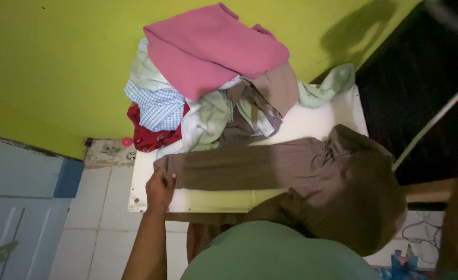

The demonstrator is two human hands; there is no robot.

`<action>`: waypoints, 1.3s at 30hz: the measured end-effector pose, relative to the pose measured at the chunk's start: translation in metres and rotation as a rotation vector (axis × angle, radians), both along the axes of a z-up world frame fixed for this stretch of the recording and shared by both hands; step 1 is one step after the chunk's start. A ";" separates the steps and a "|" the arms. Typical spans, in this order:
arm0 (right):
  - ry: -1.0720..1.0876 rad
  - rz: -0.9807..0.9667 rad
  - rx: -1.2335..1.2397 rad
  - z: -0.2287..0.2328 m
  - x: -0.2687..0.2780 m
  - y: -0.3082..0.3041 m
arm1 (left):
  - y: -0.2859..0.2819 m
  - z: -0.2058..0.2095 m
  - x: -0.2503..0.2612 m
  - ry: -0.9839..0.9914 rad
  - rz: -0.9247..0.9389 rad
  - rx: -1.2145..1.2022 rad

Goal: The person irons a brown long-sleeved shirt on a white table. They use a purple and white iron to smooth the fabric, repeatedly adjusting the shirt's position and sleeves to ensure even coverage.

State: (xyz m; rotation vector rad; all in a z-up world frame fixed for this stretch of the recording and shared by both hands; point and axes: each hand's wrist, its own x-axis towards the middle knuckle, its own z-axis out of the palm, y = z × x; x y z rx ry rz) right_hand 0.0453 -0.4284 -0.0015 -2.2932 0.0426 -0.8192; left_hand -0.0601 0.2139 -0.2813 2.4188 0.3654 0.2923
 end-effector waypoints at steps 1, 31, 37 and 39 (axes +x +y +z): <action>0.066 -0.018 -0.025 0.003 -0.007 0.006 | 0.000 0.000 0.001 0.029 0.005 0.009; 0.599 0.513 -1.019 -0.161 -0.005 0.189 | 0.000 0.000 0.012 -0.159 0.198 -0.329; 0.454 0.781 -1.063 -0.150 -0.006 0.196 | 0.008 -0.007 0.014 -0.162 0.199 -0.265; 0.435 0.781 -1.019 -0.149 -0.003 0.205 | 0.009 -0.008 0.016 -0.137 0.243 -0.312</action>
